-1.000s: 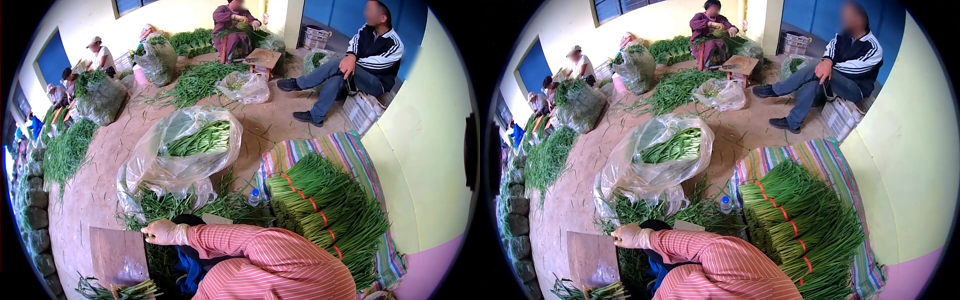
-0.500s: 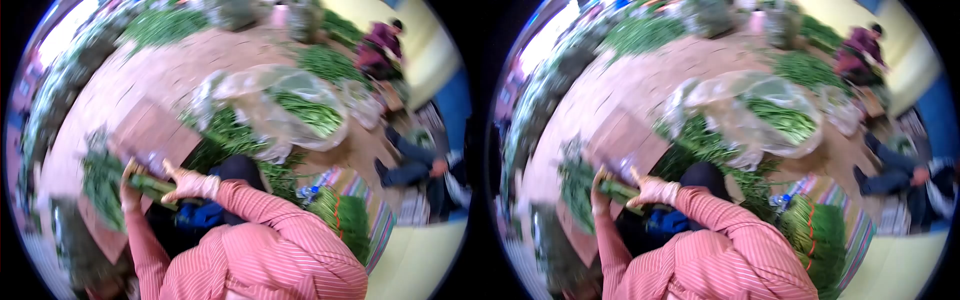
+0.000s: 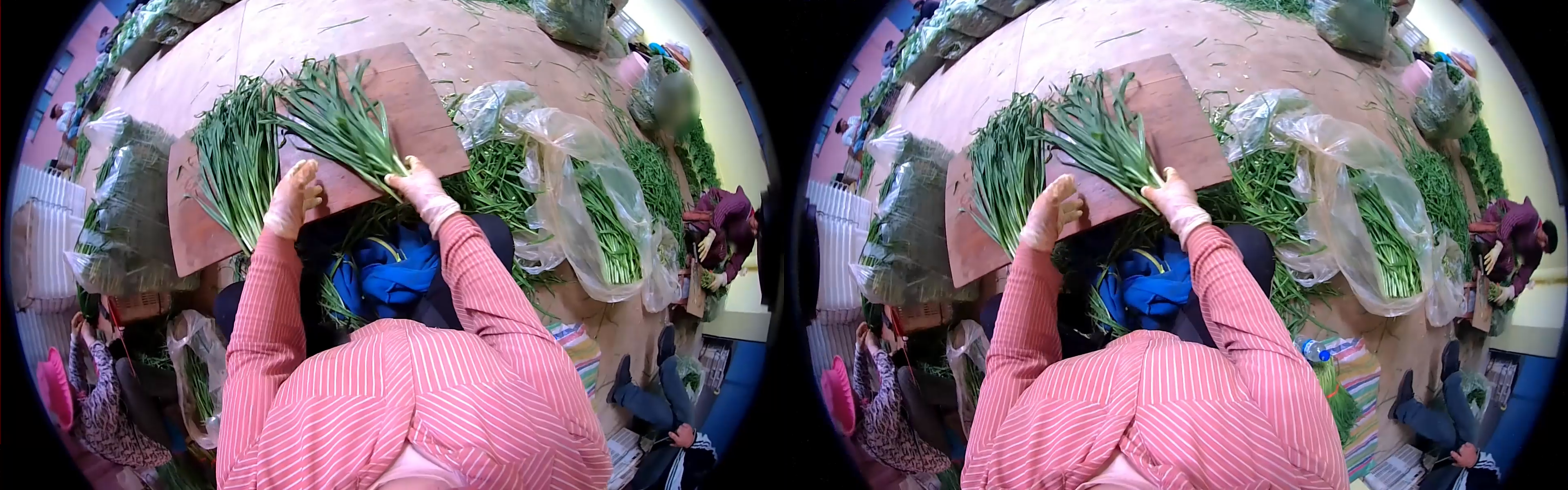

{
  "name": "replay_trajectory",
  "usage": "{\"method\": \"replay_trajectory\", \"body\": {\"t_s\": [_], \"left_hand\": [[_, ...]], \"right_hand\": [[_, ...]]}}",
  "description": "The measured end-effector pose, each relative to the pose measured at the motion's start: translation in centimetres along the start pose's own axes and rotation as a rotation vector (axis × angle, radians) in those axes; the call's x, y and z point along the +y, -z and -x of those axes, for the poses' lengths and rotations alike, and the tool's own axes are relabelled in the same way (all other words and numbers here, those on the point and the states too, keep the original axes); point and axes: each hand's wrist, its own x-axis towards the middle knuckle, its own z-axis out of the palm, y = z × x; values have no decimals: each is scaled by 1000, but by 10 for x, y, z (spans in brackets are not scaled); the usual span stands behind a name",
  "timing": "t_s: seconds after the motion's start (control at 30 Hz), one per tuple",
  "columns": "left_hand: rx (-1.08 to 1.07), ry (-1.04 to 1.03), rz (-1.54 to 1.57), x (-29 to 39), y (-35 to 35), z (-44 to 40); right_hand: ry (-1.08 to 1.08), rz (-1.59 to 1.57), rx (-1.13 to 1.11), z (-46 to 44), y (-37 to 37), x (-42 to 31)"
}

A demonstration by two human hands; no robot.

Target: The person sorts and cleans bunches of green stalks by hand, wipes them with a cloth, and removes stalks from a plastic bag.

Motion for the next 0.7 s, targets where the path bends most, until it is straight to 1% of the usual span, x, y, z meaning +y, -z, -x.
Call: {"method": "replay_trajectory", "body": {"t_s": [0.07,0.1,0.13,0.2,0.23,0.27,0.33,0.37,0.4,0.47,0.53,0.6,0.63,0.67,0.7], "left_hand": [[-24,-111,55,-13,8,20],[-5,-131,39,-15,5,36],[-8,-126,43,-21,4,48],[-92,-79,93,-32,3,68],[-128,-63,133,-37,2,74],[-164,-43,175,-41,-1,78],[-201,-39,170,-42,-12,81],[-192,-22,167,-40,-18,82],[-180,-7,165,-37,-25,82],[-193,4,178,-37,-31,80],[-204,10,181,-36,-34,76],[-220,30,192,-39,-34,73],[-214,43,199,-40,-34,72],[-203,43,201,-44,-32,69],[-207,25,205,-47,-31,67]], "right_hand": [[-21,86,49,-4,4,8],[-53,122,22,9,17,-6],[-10,143,76,10,20,-6],[81,420,266,28,34,-18],[284,468,485,29,29,-9],[275,476,485,34,25,-1],[400,538,320,58,19,-19],[359,609,273,66,12,-29],[339,754,232,62,3,-28],[199,851,122,50,-13,-22],[205,848,122,41,-21,-13],[273,780,106,40,-24,-13],[285,741,76,49,-22,-17],[309,617,-1,56,-20,-17],[222,505,-81,64,-20,-23]]}}
